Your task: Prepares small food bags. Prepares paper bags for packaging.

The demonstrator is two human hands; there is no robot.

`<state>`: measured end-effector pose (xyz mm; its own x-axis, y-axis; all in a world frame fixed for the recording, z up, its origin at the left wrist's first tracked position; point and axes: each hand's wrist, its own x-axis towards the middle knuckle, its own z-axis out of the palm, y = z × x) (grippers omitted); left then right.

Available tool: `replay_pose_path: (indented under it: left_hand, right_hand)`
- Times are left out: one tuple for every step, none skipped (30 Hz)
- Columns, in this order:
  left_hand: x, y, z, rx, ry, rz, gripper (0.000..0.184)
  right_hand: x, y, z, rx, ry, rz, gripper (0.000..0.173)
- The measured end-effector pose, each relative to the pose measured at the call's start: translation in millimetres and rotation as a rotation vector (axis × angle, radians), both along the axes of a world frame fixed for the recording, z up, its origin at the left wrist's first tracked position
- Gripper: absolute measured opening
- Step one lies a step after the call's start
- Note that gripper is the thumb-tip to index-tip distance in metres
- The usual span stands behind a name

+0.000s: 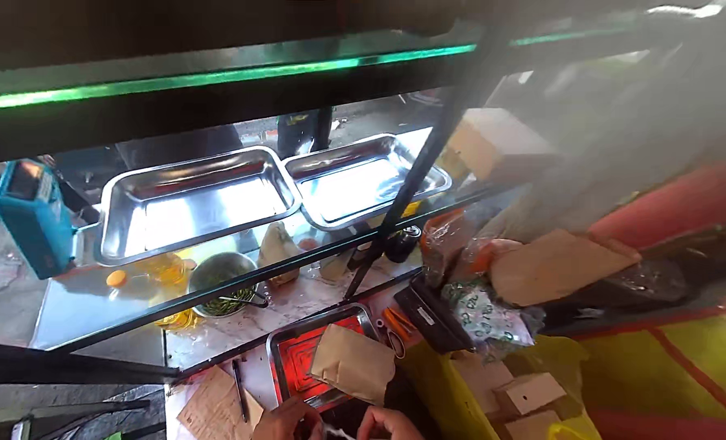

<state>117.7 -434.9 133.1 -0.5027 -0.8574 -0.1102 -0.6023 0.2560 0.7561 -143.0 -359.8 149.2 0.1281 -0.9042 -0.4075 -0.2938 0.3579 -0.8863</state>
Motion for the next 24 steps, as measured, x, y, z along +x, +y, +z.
replay_pose_path:
  left_hand:
    - [-8.5,-1.2,-1.1,0.022,-0.005,-0.020,0.021]
    - [-19.6,-1.7,-1.6,0.034,-0.006,-0.029,0.021]
    - [-33.1,-0.5,-1.4,0.039,-0.004,-0.027,0.022]
    - [-48.5,1.6,-0.2,0.032,-0.013,-0.012,0.025]
    - [-65.6,4.4,0.7,0.010,-0.027,0.018,0.030]
    - [-84.1,7.9,1.0,-0.026,-0.044,0.062,0.037]
    - [-103.7,10.7,1.5,-0.062,-0.079,0.109,0.047]
    - [-124.2,11.8,1.9,-0.093,-0.139,0.150,0.059]
    - [-144.7,11.2,1.4,-0.119,-0.221,0.179,0.070]
    - [-163.4,7.2,0.7,-0.130,-0.325,0.192,0.080]
    - [-179.3,-0.7,2.2,-0.101,-0.452,0.184,0.085]
    - [-191.8,-10.1,5.7,-0.038,-0.584,0.161,0.084]
    - [-200.9,-19.9,9.8,0.024,-0.697,0.129,0.075]
    - [-207.1,-28.9,14.2,0.069,-0.788,0.103,0.060]
    - [-210.8,-36.2,18.4,0.092,-0.848,0.093,0.048]
    - [-211.7,-41.4,22.6,0.094,-0.885,0.100,0.039]
    - [-210.4,-45.1,27.0,0.093,-0.893,0.116,0.035]
    - [-206.8,-47.5,30.6,0.096,-0.871,0.139,0.033]
    - [-201.0,-48.8,32.8,0.097,-0.834,0.164,0.032]
    - [-192.3,-49.4,32.5,0.085,-0.774,0.192,0.031]
    - [-181.2,-49.8,30.2,0.070,-0.697,0.216,0.028]
    - [-168.4,-50.4,26.2,0.066,-0.598,0.237,0.025]
    - [-155.2,-51.0,21.7,0.066,-0.490,0.253,0.024]
    - [-142.5,-52.2,17.2,0.065,-0.384,0.259,0.023]
  right_hand:
    - [-20.2,0.3,-0.4,0.012,0.029,-0.006,0.018]
    - [-43.8,0.9,-2.0,0.032,0.068,-0.026,0.019]
    - [-68.8,0.7,-5.0,0.055,0.114,-0.062,0.021]
    - [-92.3,-2.2,-10.5,0.085,0.168,-0.107,0.024]
    - [-111.8,-8.4,-18.4,0.120,0.216,-0.149,0.028]
    - [-124.7,-18.0,-26.6,0.149,0.230,-0.183,0.031]
    - [-131.0,-30.4,-34.2,0.166,0.203,-0.206,0.034]
    - [-132.1,-43.9,-40.0,0.180,0.123,-0.224,0.036]
    - [-130.1,-56.4,-44.5,0.205,0.003,-0.242,0.037]
    - [-126.6,-67.7,-49.1,0.223,-0.108,-0.258,0.036]
    - [-122.6,-76.4,-53.4,0.223,-0.178,-0.257,0.034]
    - [-120.0,-81.2,-58.5,0.207,-0.203,-0.235,0.033]
    - [-119.0,-83.3,-64.1,0.182,-0.184,-0.190,0.033]
    - [-119.2,-83.9,-69.3,0.154,-0.136,-0.134,0.036]
    - [-119.3,-83.8,-74.0,0.114,-0.069,-0.080,0.038]
    - [-117.9,-84.0,-76.2,0.069,-0.013,-0.041,0.040]
    - [-114.9,-84.5,-76.7,0.014,0.042,-0.015,0.039]
    - [-111.2,-85.7,-77.4,-0.046,0.088,0.006,0.036]
    - [-107.8,-86.8,-78.3,-0.111,0.123,0.027,0.032]
    - [-105.4,-87.8,-79.3,-0.181,0.167,0.064,0.029]
    - [-103.7,-88.7,-80.5,-0.261,0.221,0.089,0.029]
    - [-102.6,-88.9,-81.0,-0.338,0.271,0.085,0.032]
    - [-101.4,-88.5,-81.6,-0.412,0.314,0.050,0.033]
    - [-100.8,-88.6,-81.6,-0.469,0.335,-0.004,0.033]
